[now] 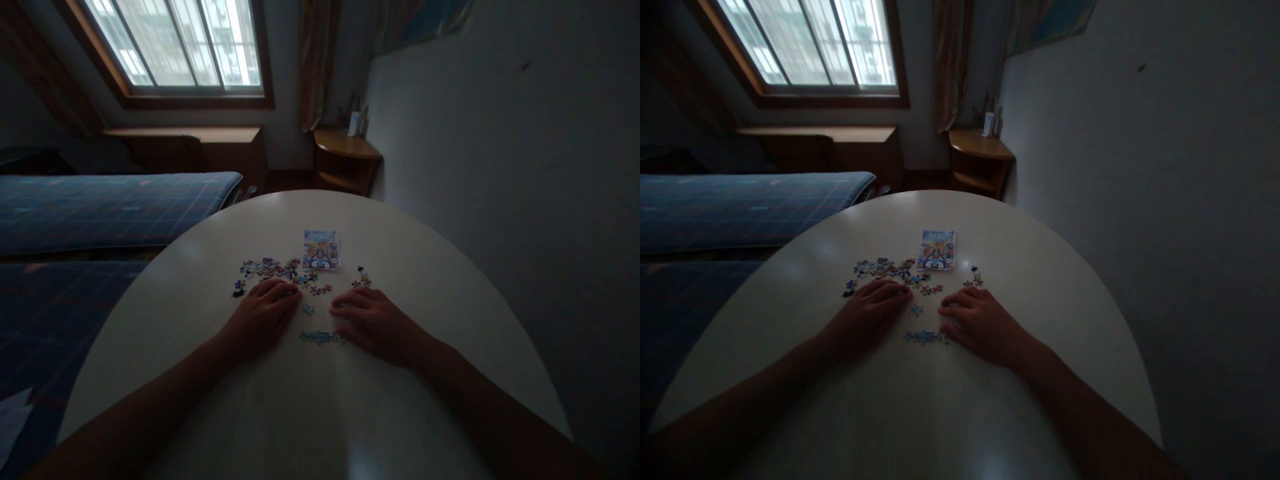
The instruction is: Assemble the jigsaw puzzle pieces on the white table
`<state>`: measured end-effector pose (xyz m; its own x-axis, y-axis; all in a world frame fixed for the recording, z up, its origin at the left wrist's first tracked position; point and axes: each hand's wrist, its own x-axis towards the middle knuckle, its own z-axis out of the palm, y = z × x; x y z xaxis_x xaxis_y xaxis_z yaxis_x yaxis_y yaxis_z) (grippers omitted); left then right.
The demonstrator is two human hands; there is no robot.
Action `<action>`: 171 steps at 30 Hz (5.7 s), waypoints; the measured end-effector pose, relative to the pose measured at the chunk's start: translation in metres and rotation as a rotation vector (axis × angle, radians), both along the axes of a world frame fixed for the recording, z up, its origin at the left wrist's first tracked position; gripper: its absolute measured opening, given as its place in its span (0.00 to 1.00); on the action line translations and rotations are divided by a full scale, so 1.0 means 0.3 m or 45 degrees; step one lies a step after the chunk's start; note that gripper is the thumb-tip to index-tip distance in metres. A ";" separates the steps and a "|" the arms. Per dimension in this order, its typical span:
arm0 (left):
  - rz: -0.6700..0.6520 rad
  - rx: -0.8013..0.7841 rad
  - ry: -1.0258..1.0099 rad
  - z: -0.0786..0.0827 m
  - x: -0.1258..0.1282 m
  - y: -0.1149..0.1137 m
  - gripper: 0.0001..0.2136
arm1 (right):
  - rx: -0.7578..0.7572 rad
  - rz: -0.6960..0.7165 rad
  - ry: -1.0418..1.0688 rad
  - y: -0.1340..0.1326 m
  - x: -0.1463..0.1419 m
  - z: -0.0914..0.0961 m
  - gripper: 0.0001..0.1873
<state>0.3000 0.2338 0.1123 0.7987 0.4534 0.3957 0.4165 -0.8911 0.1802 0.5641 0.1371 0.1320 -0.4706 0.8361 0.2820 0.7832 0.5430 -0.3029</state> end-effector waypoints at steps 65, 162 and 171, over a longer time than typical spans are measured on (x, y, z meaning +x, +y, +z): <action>0.117 -0.019 0.134 -0.008 -0.078 0.069 0.19 | 0.039 0.012 0.047 0.036 0.111 -0.001 0.14; 0.003 -0.331 0.057 0.087 -0.219 0.180 0.09 | -0.002 -0.252 -0.011 0.066 0.237 -0.056 0.22; 0.278 -0.224 -0.054 0.064 -0.242 0.216 0.13 | -0.001 -0.248 -0.014 0.068 0.236 -0.054 0.21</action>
